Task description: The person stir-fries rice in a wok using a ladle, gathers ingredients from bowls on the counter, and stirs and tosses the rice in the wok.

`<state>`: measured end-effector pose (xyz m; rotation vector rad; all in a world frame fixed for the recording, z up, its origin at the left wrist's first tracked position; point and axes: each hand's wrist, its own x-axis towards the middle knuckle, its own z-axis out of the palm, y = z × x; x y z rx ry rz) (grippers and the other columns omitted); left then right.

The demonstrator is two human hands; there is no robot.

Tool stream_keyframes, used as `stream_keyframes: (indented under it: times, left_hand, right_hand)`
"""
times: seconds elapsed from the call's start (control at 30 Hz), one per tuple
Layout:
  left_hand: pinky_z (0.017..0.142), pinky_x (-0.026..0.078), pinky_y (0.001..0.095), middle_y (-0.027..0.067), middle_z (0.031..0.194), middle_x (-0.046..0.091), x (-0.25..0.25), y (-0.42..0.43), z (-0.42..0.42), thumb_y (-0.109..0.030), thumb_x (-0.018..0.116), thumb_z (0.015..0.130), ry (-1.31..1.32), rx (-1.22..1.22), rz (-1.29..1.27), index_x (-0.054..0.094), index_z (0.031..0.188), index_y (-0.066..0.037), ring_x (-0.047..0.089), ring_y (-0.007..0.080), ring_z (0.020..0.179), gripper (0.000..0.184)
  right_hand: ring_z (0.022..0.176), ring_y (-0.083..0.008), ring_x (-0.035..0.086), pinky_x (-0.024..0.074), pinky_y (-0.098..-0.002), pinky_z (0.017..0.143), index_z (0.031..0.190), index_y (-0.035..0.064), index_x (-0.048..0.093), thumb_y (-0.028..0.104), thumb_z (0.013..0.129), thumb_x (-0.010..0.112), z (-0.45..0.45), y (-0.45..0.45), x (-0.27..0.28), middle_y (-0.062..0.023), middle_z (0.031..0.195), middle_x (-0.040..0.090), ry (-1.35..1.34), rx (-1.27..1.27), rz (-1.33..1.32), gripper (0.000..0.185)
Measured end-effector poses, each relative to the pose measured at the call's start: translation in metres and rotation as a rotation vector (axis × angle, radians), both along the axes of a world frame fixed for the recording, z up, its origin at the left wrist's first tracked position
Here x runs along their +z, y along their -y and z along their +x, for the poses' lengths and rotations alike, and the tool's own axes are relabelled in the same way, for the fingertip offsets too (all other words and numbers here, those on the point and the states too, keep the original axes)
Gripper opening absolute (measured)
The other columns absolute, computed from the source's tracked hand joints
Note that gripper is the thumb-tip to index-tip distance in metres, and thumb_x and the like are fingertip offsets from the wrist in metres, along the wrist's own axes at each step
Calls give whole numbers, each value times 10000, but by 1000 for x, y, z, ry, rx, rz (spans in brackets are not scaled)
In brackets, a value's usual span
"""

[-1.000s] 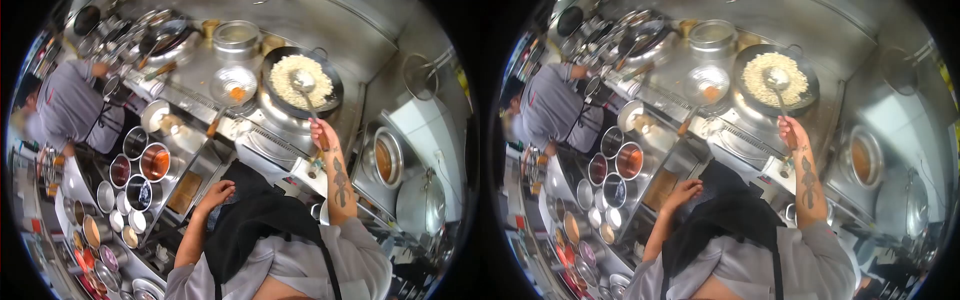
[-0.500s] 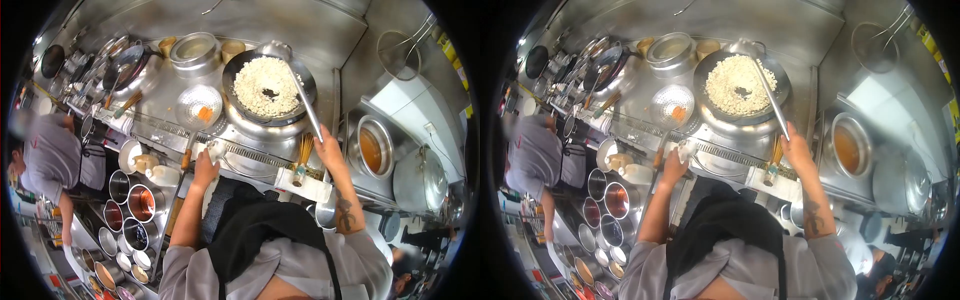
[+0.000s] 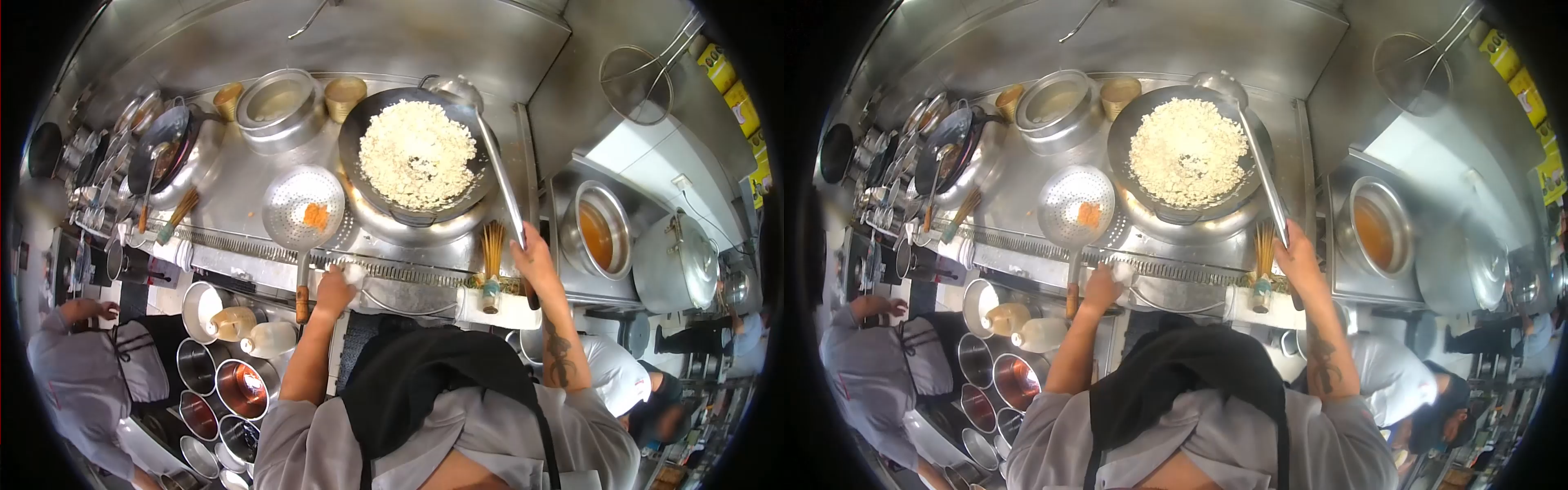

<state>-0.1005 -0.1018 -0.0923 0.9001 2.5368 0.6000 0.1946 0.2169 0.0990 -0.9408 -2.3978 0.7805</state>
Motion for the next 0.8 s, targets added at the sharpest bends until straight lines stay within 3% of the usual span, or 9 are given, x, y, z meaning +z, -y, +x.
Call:
stream_keyframes:
  times: [0.07,0.17,0.2,0.3,0.4,0.5,0.6,0.73,0.8]
  left_hand:
    - [794,519,412,235,1067,601,13,-4,-9,-174,654,701,196,67,178,460,1210,35,640,375,907,583]
    - [782,529,379,197,1021,608,30,-17,-10,-137,586,747,890,182,689,457,1218,29,648,326,913,516]
    - [721,543,370,148,937,614,42,-23,-7,-166,569,815,902,160,760,471,1200,10,655,284,842,435]
    - [639,545,387,129,868,620,88,-45,0,-248,583,856,1323,267,798,498,1135,-17,651,265,748,372]
    - [567,530,422,66,813,619,105,-83,6,-469,448,912,1495,316,807,533,1036,-107,623,233,665,392]
    - [598,517,468,36,823,618,115,-118,16,-615,320,904,1544,374,720,552,1011,-166,618,233,719,517]
    - [658,499,469,38,899,599,103,-154,22,-700,316,858,1634,442,681,529,1058,-177,598,243,808,599]
    - [714,438,464,50,993,568,112,-185,34,-679,292,872,1627,591,726,506,1106,-169,551,256,857,600]
    - [700,452,447,48,958,569,118,-181,33,-565,388,903,1667,547,812,514,1093,-154,554,238,846,469]
  right_hand:
    - [936,-414,607,481,-418,793,1164,-35,539,194,855,618,-8,1,7,-274,963,623,60,-41,-104,393]
    - [662,-206,583,471,-320,629,1193,-33,510,178,895,579,-4,-12,-34,-140,755,586,214,45,77,372]
    - [534,-167,565,450,-308,515,1197,-35,513,196,898,581,-2,-10,-24,-105,651,568,319,23,-147,384]
    - [452,-129,522,417,-295,447,1200,-36,512,206,901,579,-7,3,3,-82,600,552,161,3,-393,390]
    - [826,-437,610,479,-474,716,1154,-13,550,200,887,565,-22,-8,13,-285,912,622,226,-144,-324,342]
    - [821,-442,607,481,-475,714,1140,-19,553,215,888,561,-42,-55,-16,-289,884,617,86,-29,125,343]
    - [838,-453,595,484,-475,728,1068,-27,562,215,893,550,-83,-91,-39,-287,865,614,54,-117,181,299]
    - [422,-185,517,431,-343,401,925,1,532,227,933,542,-151,-80,-54,-72,586,520,24,-172,-347,226]
    - [412,-163,493,417,-334,394,908,7,524,233,933,550,-168,-58,-62,-43,567,485,-17,-13,-490,229]
